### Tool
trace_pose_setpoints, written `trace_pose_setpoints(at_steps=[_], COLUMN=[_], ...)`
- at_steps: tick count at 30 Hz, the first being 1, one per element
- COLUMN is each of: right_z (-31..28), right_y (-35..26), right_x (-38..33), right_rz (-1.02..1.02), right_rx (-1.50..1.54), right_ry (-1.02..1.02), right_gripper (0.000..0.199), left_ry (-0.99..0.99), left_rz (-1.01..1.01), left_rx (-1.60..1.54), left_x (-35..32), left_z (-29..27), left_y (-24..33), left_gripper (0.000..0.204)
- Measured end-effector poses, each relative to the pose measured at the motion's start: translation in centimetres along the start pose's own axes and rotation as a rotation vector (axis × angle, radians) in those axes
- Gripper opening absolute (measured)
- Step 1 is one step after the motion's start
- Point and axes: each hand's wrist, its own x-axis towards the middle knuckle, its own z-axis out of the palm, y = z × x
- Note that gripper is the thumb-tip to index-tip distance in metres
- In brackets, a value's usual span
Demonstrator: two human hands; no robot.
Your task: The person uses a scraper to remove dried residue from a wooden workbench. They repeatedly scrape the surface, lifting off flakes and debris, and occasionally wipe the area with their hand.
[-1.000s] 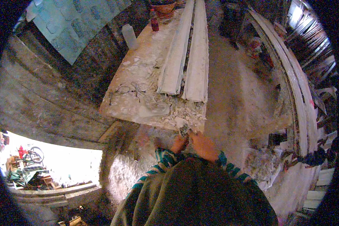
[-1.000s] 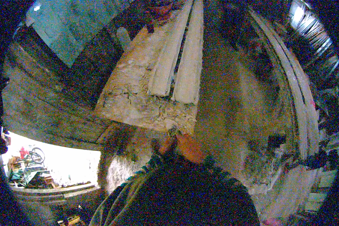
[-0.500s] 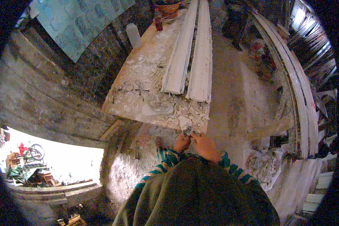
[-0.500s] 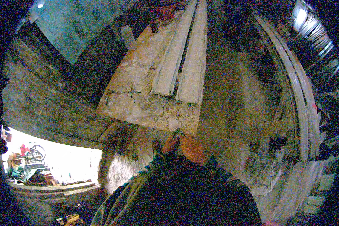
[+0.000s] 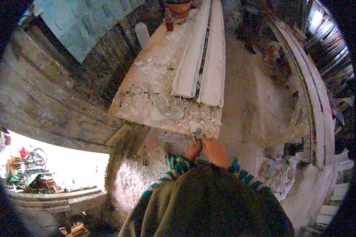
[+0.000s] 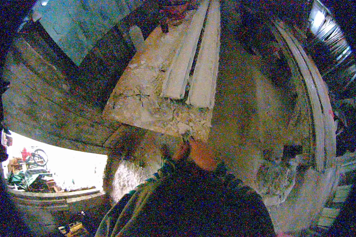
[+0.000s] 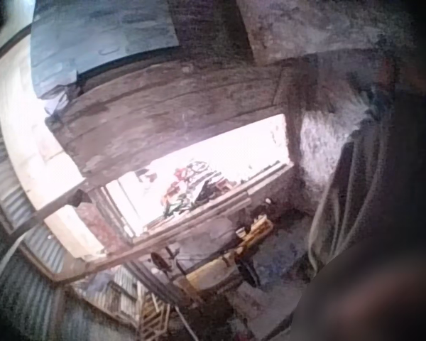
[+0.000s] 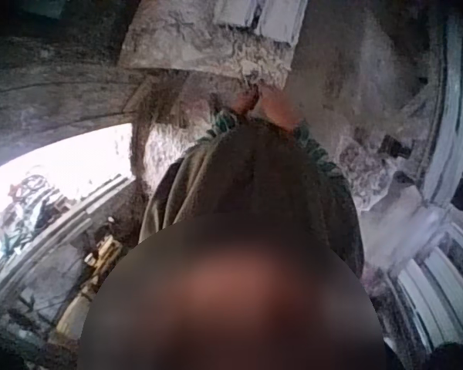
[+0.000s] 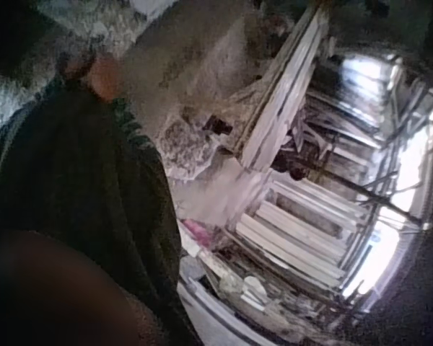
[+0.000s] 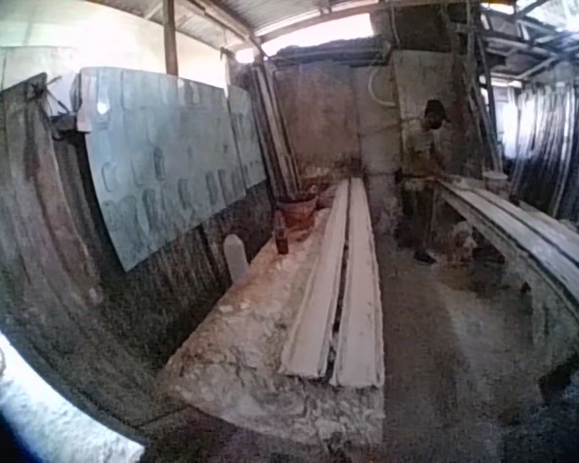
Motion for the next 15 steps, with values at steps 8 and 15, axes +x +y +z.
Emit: trace_pose_setpoints(at_steps=[8,15], right_z=[-1.1,-2.6], right_y=[0.0,-1.5], right_x=[0.1,1.1], right_rz=[-0.036,-0.02], right_rx=[-0.029,-0.039], right_ry=[-0.053,-0.003], right_gripper=[0.033,0.033], left_ry=[0.273,-0.136], left_rz=[0.697,-0.025], left_rx=[0.655,-0.479], left_x=[0.4,-0.1], left_z=[0.0,-0.7], left_y=[-1.7,0.2], left_gripper=[0.024,0.029])
